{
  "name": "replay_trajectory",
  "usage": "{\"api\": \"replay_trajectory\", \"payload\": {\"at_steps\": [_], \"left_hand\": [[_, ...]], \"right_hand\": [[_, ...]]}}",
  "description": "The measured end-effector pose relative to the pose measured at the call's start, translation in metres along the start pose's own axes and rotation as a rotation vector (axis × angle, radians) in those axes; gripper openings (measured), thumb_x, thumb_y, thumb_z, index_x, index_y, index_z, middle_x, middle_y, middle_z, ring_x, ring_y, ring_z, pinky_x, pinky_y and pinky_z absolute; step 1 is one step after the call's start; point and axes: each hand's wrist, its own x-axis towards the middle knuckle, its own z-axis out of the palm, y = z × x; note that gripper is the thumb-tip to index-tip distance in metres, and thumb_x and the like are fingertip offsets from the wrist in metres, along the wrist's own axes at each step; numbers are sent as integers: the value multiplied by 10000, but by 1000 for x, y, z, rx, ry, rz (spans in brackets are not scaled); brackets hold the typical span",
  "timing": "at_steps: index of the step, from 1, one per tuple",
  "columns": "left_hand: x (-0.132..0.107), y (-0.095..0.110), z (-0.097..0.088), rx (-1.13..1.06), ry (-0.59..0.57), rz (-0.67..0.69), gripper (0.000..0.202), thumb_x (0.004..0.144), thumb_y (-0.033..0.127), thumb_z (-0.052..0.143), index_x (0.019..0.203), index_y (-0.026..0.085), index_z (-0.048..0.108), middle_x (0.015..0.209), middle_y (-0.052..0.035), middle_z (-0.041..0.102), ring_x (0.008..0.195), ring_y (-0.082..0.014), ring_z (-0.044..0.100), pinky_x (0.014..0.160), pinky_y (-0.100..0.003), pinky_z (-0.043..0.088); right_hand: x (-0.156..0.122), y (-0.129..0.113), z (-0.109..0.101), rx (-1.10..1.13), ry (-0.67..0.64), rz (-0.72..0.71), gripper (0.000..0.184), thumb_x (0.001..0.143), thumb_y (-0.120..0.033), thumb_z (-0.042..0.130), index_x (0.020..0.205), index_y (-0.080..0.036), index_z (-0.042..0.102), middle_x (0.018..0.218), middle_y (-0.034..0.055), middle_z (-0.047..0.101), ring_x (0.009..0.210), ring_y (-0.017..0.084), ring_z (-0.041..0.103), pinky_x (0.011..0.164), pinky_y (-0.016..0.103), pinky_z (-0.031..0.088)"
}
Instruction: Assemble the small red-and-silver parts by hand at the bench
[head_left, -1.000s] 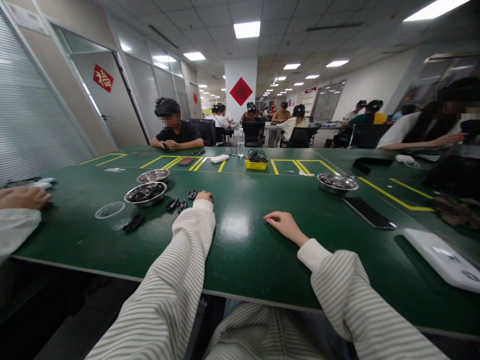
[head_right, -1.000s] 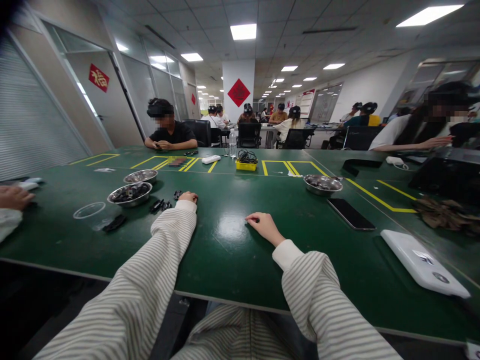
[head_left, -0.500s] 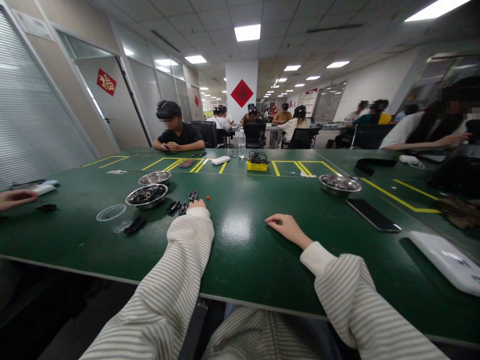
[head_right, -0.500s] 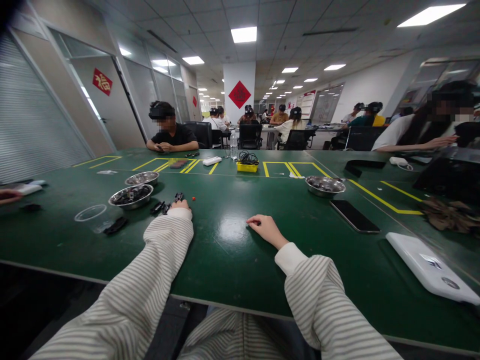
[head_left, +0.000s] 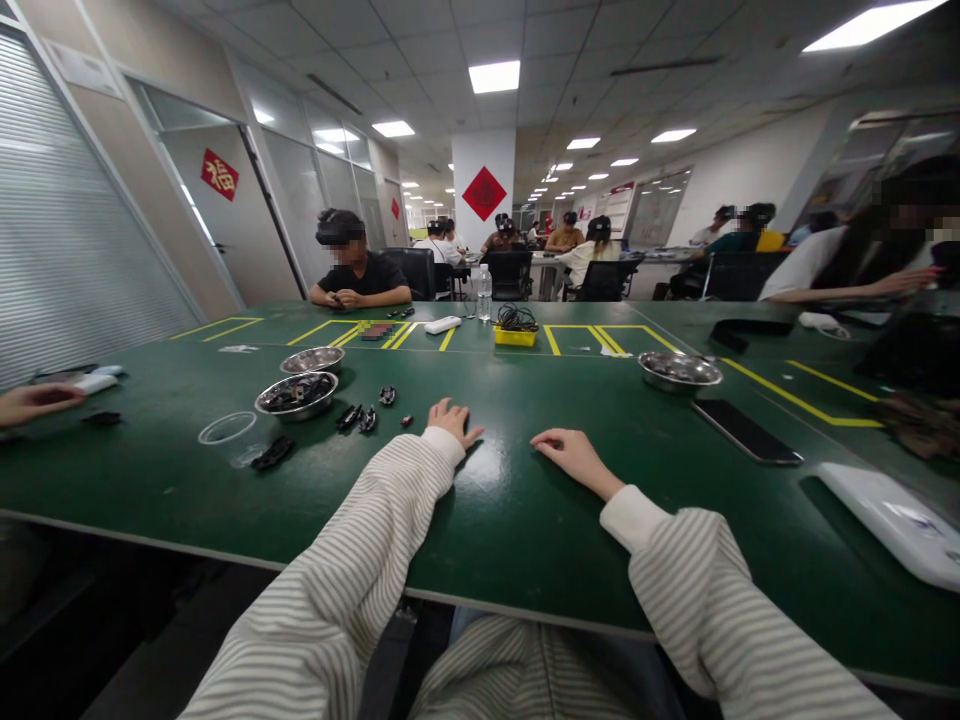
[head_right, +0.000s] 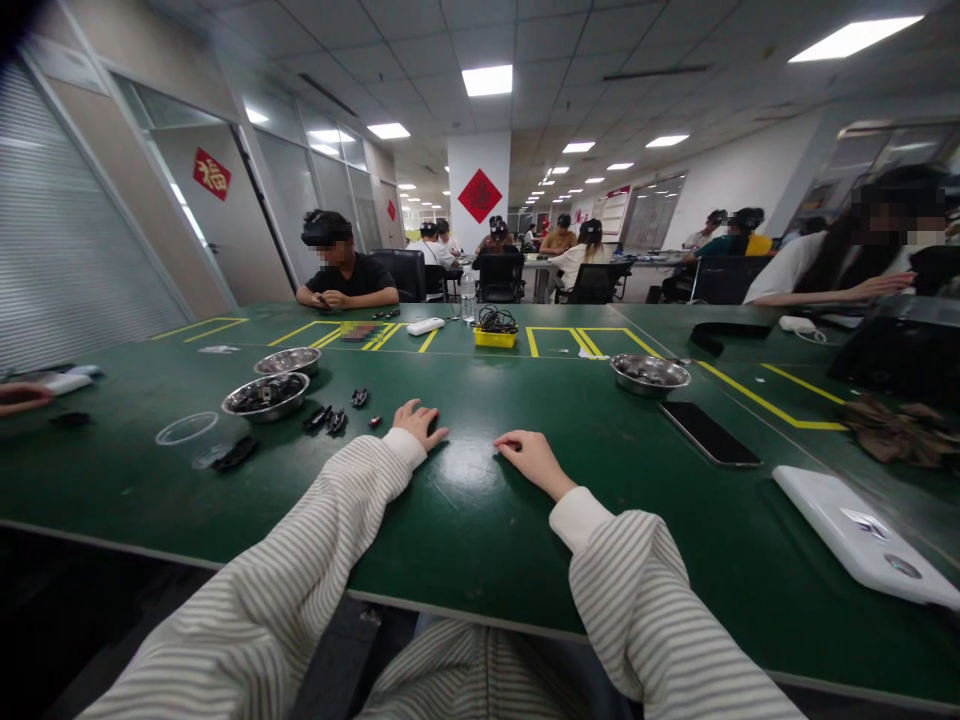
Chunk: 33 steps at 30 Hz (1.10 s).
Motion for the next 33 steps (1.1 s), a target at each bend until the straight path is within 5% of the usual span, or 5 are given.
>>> {"api": "replay_trajectory", "payload": {"at_steps": [10, 14, 18, 23, 33], "left_hand": [[-31, 85, 7, -302, 24, 417, 401, 689, 464, 490, 1036, 266, 526, 993, -42, 530, 1010, -252, 334, 825, -417, 292], [-18, 60, -5, -209, 87, 258, 363, 705, 397, 491, 1044, 270, 514, 1003, -41, 515, 1009, -252, 331, 804, -406, 307], [-2, 6, -19, 38, 125, -310, 279, 707, 195, 482, 981, 172, 531, 1031, -104, 471, 1023, -267, 336, 794, -403, 322], [3, -47, -16, -4, 59, -587, 186, 717, 123, 447, 865, 122, 560, 985, -177, 476, 971, -327, 388, 692, -462, 363], [6, 14, 10, -393, -25, 17, 322, 634, 93, 559, 946, 170, 534, 827, -15, 589, 743, -103, 543, 731, -227, 442]], "right_hand": [[0, 7, -13, -4, -120, -82, 323, 610, -178, 541, 927, -179, 605, 831, 32, 590, 645, 108, 519, 583, 217, 407], [-1, 9, -11, -3, -148, -94, 216, 628, -222, 553, 821, -176, 638, 823, 34, 590, 620, 102, 502, 568, 218, 399], [0, 12, -8, 18, -147, -95, 187, 653, -267, 551, 789, -181, 647, 839, 34, 592, 599, 95, 496, 568, 219, 400], [0, 14, -10, -1, -136, -86, 212, 648, -299, 566, 810, -189, 647, 819, 31, 593, 572, 93, 492, 558, 220, 398], [-3, 3, -3, 76, -52, -24, 228, 659, -298, 559, 825, -166, 644, 720, 35, 627, 594, 115, 537, 573, 229, 419]]}}
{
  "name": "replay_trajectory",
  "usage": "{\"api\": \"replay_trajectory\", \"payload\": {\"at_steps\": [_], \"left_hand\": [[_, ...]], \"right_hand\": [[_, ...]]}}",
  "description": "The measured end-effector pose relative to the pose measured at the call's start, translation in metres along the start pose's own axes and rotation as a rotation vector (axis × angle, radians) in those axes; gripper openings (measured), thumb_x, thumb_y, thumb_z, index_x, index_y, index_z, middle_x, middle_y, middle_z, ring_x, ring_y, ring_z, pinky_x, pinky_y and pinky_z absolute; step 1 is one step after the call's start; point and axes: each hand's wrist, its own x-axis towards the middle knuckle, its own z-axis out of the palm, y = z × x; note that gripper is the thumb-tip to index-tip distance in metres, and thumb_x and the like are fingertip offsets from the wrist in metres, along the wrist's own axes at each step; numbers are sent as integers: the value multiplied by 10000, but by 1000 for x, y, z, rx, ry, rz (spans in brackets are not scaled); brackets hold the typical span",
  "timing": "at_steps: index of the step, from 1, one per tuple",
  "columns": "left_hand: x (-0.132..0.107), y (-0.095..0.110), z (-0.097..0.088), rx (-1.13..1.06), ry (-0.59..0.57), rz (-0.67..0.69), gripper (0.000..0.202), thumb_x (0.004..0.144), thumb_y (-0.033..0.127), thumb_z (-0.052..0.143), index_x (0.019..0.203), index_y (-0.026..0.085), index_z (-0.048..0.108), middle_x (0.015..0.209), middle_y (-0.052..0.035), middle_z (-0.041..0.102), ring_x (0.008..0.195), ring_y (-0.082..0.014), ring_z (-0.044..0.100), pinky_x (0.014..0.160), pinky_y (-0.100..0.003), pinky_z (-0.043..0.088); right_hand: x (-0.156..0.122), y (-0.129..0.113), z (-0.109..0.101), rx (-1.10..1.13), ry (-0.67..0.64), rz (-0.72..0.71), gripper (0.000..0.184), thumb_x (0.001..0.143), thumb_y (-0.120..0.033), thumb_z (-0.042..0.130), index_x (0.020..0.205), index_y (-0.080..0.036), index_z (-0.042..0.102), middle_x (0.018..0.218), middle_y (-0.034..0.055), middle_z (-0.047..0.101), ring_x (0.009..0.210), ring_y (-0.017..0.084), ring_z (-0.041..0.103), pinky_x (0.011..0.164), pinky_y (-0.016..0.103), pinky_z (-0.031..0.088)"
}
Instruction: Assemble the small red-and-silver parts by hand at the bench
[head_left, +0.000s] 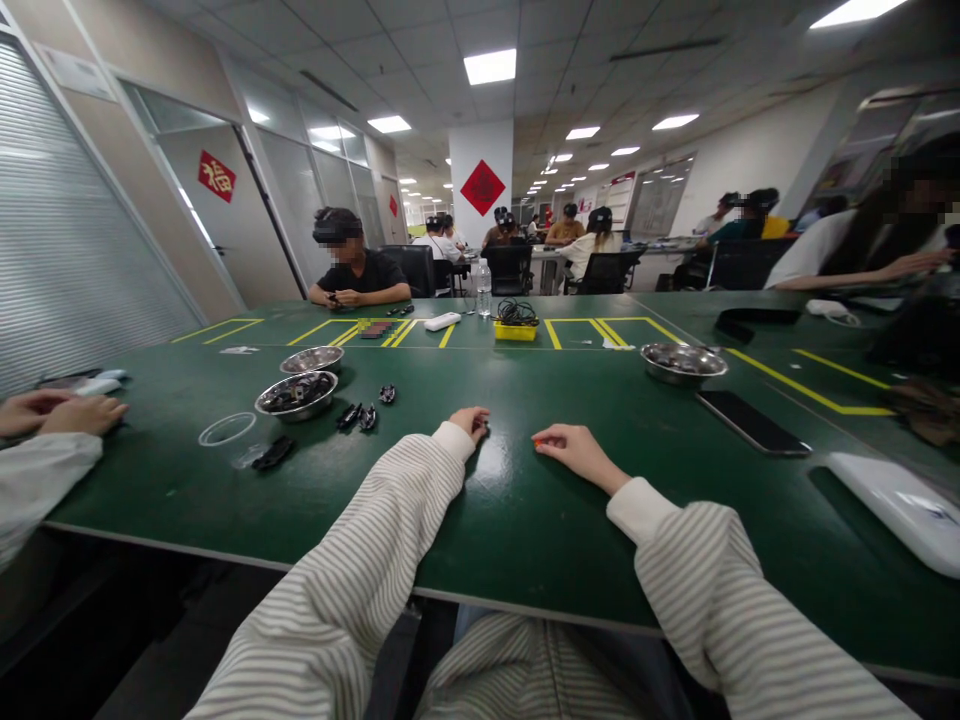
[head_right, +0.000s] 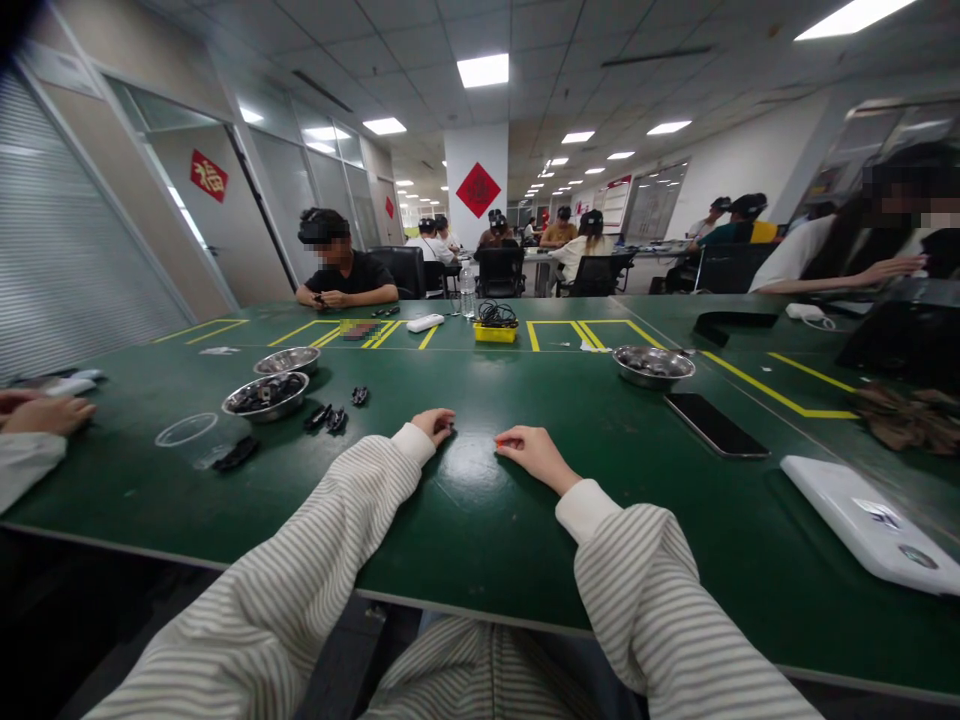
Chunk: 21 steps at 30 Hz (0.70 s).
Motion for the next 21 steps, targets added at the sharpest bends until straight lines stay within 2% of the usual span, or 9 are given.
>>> {"api": "replay_trajectory", "payload": {"at_steps": [3, 7, 13, 21], "left_hand": [[-4, 20, 15, -149, -35, 126, 365, 606, 76, 559, 960, 162, 523, 810, -8, 604, 680, -88, 549, 684, -220, 462], [-8, 34, 22, -201, -35, 163, 304, 601, 135, 585, 902, 150, 547, 758, 0, 611, 617, -78, 538, 641, -213, 466], [-10, 43, 23, -256, -48, 197, 290, 605, 149, 583, 893, 152, 553, 743, 10, 602, 575, -61, 521, 587, -183, 455], [-12, 46, 26, -303, 6, 315, 290, 621, 127, 564, 909, 158, 553, 780, 4, 592, 644, -70, 528, 634, -182, 452]], "right_hand": [[0, -2, 3, 92, 35, 55, 264, 632, -278, 585, 856, -142, 621, 713, 41, 634, 613, 125, 563, 590, 235, 446], [1, -1, 3, 159, 75, 79, 216, 609, -262, 601, 784, -137, 625, 713, 48, 647, 638, 143, 590, 618, 253, 469], [1, -2, 4, 279, 102, 66, 208, 617, -247, 586, 785, -142, 650, 772, 61, 663, 709, 173, 616, 701, 284, 483], [2, -2, 9, 410, 135, 50, 201, 594, -233, 610, 764, -128, 637, 733, 63, 663, 692, 180, 621, 697, 301, 494]]}}
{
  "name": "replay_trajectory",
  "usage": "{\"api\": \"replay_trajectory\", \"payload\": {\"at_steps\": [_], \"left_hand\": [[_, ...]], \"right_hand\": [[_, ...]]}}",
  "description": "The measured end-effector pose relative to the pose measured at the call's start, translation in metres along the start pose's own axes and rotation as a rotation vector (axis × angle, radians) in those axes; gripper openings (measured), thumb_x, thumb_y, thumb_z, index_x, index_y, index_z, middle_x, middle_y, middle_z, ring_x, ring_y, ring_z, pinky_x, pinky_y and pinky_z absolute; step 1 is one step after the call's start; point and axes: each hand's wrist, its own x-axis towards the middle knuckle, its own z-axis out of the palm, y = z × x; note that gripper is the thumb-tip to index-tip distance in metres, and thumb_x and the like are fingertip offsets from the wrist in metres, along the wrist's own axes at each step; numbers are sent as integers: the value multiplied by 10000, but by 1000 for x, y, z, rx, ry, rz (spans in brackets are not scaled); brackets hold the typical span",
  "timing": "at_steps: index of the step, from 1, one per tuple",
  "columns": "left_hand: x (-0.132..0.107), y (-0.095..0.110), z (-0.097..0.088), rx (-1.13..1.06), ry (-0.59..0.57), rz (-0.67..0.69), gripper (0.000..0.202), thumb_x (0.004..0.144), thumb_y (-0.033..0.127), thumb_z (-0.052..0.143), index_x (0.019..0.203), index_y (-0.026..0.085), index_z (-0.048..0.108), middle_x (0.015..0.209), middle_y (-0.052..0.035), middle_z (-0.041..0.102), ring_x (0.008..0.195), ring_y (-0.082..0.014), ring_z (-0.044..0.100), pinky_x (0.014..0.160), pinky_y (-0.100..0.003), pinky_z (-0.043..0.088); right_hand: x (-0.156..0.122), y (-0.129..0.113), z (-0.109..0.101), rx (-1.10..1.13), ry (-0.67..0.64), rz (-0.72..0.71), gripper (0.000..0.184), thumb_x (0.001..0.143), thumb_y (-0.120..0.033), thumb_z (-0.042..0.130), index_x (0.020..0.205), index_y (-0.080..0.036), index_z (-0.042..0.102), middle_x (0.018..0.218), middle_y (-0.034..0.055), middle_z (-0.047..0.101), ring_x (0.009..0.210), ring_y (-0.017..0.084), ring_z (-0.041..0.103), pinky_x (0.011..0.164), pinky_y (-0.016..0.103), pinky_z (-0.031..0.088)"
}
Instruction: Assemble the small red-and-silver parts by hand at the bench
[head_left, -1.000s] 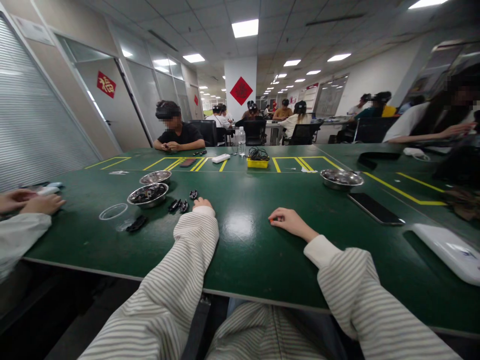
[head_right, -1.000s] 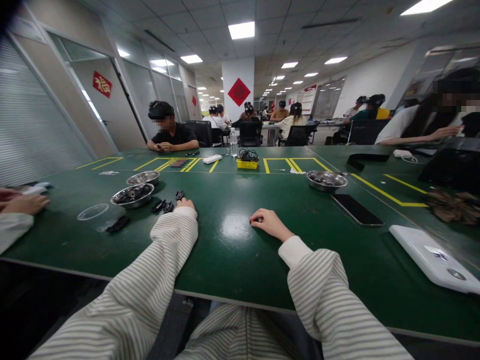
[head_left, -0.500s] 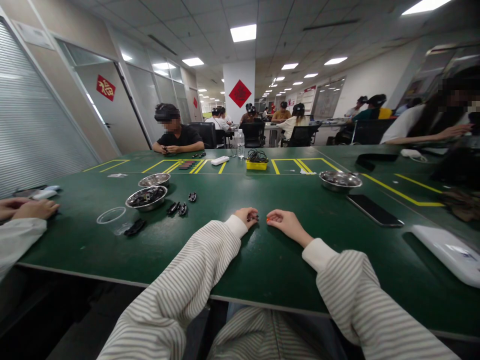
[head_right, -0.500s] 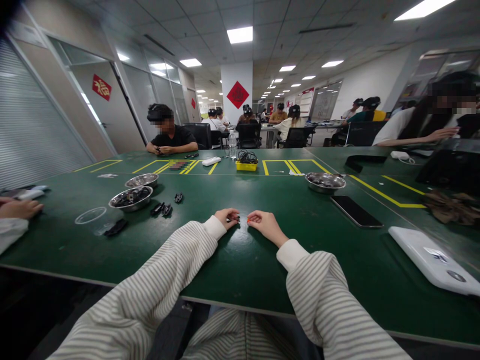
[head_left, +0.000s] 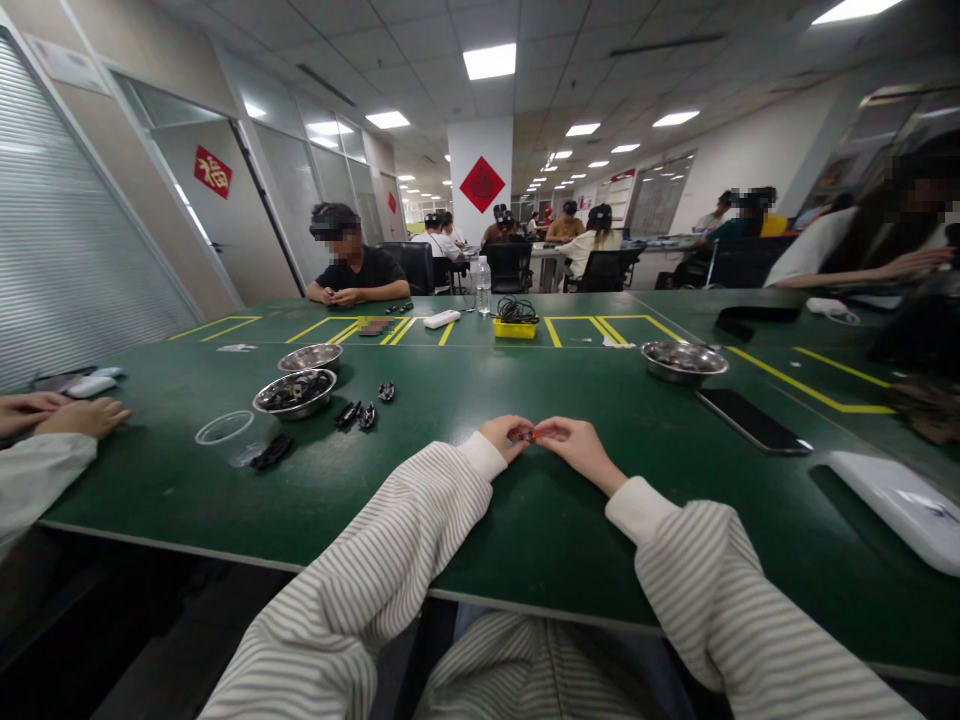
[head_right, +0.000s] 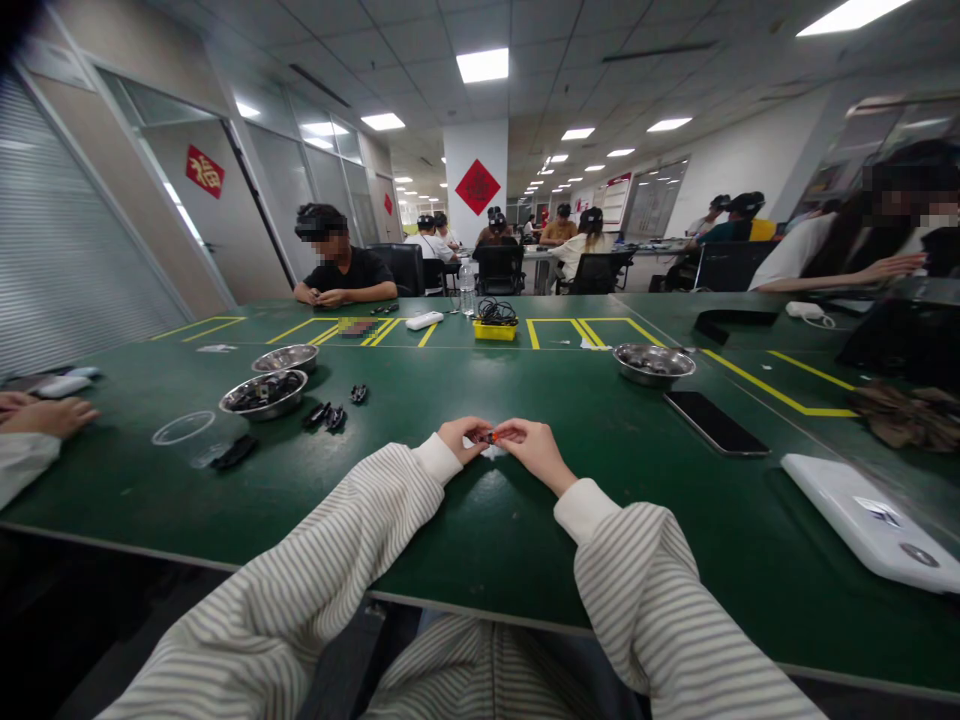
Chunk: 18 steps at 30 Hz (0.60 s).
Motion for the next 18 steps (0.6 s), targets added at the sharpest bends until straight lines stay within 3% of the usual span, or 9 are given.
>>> {"api": "replay_trajectory", "payload": {"at_steps": [18], "left_hand": [[-4, 2, -6, 39, 48, 130, 239, 656, 169, 559, 895, 163, 555, 765, 1, 582, 653, -75, 519, 633, -186, 438]], "right_hand": [[-1, -9, -3, 16, -8, 18, 198, 579, -272, 621, 715, -132, 656, 734, 67, 663, 717, 192, 610, 705, 304, 468]]}}
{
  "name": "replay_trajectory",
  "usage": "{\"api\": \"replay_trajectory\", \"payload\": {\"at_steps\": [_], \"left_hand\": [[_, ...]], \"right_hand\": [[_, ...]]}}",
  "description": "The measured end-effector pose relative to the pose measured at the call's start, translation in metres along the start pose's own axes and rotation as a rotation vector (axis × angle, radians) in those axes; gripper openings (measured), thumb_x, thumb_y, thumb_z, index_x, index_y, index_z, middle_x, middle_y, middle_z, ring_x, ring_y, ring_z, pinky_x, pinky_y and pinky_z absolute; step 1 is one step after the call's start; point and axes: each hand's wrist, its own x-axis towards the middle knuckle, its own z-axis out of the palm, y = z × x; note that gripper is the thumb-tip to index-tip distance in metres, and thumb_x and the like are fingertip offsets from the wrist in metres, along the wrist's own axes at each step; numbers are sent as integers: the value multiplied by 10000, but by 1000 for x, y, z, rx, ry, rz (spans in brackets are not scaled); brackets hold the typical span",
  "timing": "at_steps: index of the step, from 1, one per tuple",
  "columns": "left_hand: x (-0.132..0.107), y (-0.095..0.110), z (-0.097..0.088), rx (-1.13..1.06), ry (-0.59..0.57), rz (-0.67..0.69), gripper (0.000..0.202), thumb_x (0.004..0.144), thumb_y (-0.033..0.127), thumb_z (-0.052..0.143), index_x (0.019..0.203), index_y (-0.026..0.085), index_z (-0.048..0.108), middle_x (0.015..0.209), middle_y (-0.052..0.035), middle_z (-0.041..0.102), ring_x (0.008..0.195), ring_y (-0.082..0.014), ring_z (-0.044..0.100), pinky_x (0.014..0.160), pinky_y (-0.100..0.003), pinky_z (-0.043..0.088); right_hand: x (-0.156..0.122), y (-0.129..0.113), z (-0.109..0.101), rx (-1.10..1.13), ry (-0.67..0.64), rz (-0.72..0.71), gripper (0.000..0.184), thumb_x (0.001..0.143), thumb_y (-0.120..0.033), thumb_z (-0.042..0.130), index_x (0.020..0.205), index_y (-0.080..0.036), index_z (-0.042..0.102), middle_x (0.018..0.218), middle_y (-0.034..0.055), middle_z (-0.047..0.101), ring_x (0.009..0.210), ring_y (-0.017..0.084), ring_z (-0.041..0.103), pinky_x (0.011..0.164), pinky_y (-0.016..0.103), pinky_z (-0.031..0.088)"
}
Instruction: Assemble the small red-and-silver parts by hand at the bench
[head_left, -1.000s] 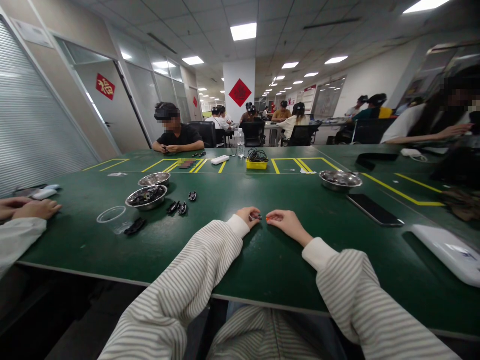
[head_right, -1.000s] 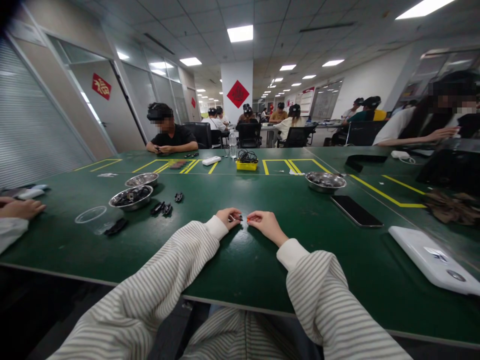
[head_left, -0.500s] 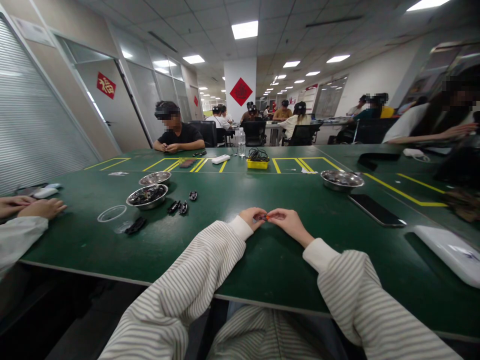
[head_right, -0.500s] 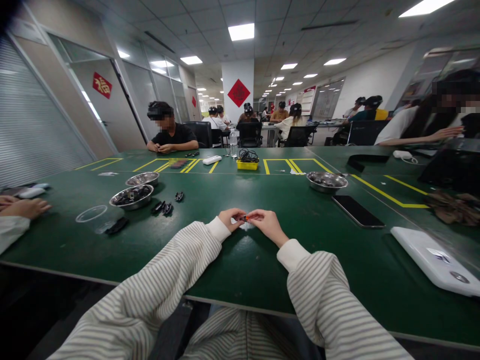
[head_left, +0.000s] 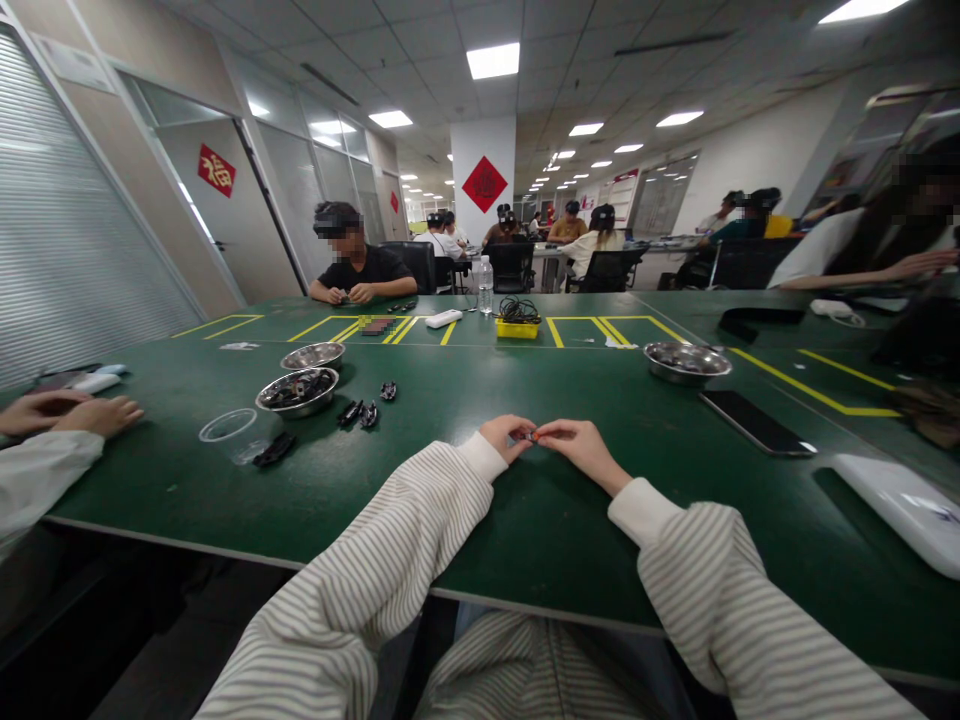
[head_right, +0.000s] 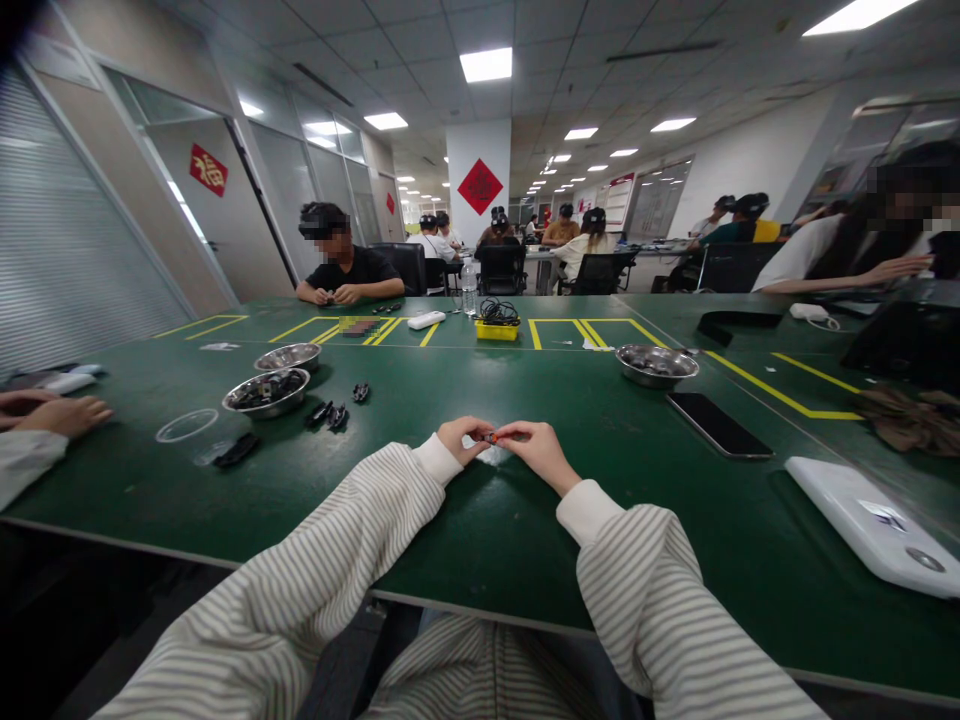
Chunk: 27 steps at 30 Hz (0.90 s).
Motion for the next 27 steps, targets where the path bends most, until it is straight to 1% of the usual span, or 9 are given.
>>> {"api": "replay_trajectory", "payload": {"at_steps": [4, 7, 10, 13, 16, 18, 20, 23, 27], "left_hand": [[0, -1, -1, 68, -42, 72, 213, 691, 191, 528, 902, 175, 560, 766, -2, 570, 678, -84, 513, 660, -196, 428], [0, -3, 2, 172, -101, 109, 185, 720, 207, 495, 884, 190, 581, 762, -11, 560, 720, -101, 508, 687, -208, 418], [3, -10, -1, 329, -176, 66, 179, 722, 191, 482, 858, 205, 597, 772, -21, 553, 766, -124, 500, 714, -228, 408], [6, -26, -18, 499, -169, -122, 183, 720, 175, 467, 830, 213, 608, 794, -31, 549, 802, -145, 494, 726, -246, 400], [7, -48, -47, 630, -80, -386, 202, 721, 174, 456, 847, 217, 608, 827, -37, 548, 822, -154, 495, 722, -241, 396], [5, -62, -64, 695, -51, -542, 210, 719, 191, 461, 868, 221, 606, 846, -39, 547, 826, -158, 500, 712, -233, 395], [2, -72, -76, 730, -63, -664, 217, 725, 217, 459, 887, 232, 603, 851, -40, 548, 831, -162, 505, 702, -228, 393], [0, -78, -81, 744, -84, -734, 231, 741, 248, 438, 910, 261, 594, 894, -40, 547, 878, -176, 494, 693, -233, 394], [0, -80, -82, 739, -65, -819, 317, 738, 234, 435, 1040, 280, 518, 996, -51, 529, 948, -202, 460, 717, -267, 395]], "right_hand": [[1, 3, 0, -1, 6, 54, 200, 572, -280, 623, 699, -125, 631, 689, 60, 652, 661, 179, 605, 640, 290, 470], [1, 6, 2, 33, -22, 100, 201, 557, -266, 635, 691, -121, 597, 661, 48, 635, 619, 157, 596, 597, 270, 469], [1, 6, 3, 63, -82, 143, 219, 557, -240, 633, 734, -124, 576, 693, 50, 634, 643, 149, 597, 599, 256, 466], [1, 5, 4, 52, -111, 170, 217, 593, -242, 602, 772, -125, 567, 719, 61, 635, 641, 142, 595, 564, 240, 460], [1, 4, 3, 24, -119, 178, 197, 634, -247, 563, 786, -121, 570, 724, 67, 637, 638, 134, 592, 550, 229, 454], [1, 3, 2, 6, -130, 179, 192, 646, -243, 550, 790, -118, 575, 725, 69, 638, 641, 130, 590, 554, 225, 453], [1, 4, 2, -14, -143, 177, 188, 652, -239, 543, 788, -115, 581, 721, 69, 637, 639, 129, 588, 554, 224, 452], [2, 5, 2, -30, -154, 176, 185, 657, -243, 537, 781, -114, 588, 707, 66, 638, 640, 132, 590, 553, 225, 453], [1, 4, 2, -39, -164, 167, 194, 661, -253, 535, 786, -117, 594, 707, 64, 642, 645, 134, 593, 560, 231, 457]]}}
